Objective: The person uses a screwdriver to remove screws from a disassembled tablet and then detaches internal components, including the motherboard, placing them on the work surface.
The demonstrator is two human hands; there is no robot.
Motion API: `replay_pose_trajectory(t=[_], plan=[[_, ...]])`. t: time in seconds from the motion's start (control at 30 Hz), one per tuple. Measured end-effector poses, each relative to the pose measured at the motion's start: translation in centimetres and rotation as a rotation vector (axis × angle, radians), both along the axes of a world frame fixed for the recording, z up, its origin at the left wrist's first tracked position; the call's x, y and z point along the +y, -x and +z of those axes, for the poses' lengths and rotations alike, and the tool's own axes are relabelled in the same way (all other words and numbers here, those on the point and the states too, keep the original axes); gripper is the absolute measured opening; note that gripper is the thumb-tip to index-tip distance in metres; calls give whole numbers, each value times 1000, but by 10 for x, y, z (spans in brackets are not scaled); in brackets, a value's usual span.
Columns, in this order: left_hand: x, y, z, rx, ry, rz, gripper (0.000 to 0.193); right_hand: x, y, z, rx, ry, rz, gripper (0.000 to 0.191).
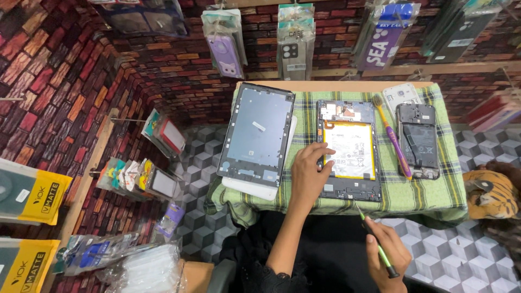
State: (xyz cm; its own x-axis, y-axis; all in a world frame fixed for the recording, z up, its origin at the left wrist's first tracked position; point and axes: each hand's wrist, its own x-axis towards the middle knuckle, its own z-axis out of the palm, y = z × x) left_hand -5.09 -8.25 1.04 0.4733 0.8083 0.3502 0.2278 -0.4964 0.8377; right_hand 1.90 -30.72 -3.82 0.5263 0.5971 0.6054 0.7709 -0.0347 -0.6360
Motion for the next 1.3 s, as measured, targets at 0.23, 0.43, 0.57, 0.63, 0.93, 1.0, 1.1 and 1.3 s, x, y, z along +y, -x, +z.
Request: replay_pose_trajectory(t=[0.23,0.43,0.57,0.63,0.93,1.0,1.1,1.3], plan=[[0,-1,-2,10,-3,-8,23,3,4,1,-24,15,-15,32],[-3,1,-2,89,-206,12,23,5,7,-1,-98,55,-44,36],[-7,7,5,188,-147,-160,34,9,7,-1,-96,38,-77,38],[-7,8,9,229,-234,-234,46,12,5,1,-85,62,-84,38],[-5,10,-10,230,-261,-277,27,14,-13,3,14,-39,24,33],[-4,8,-15,183,-228,-257,18,11,-17,5,75,-69,6,32],[-4,7,-16,178,-215,-258,17,13,-24,15,62,-54,-73,30],[-4,9,-6,196,-223,-246,30,52,-47,56,-270,94,6,47]])
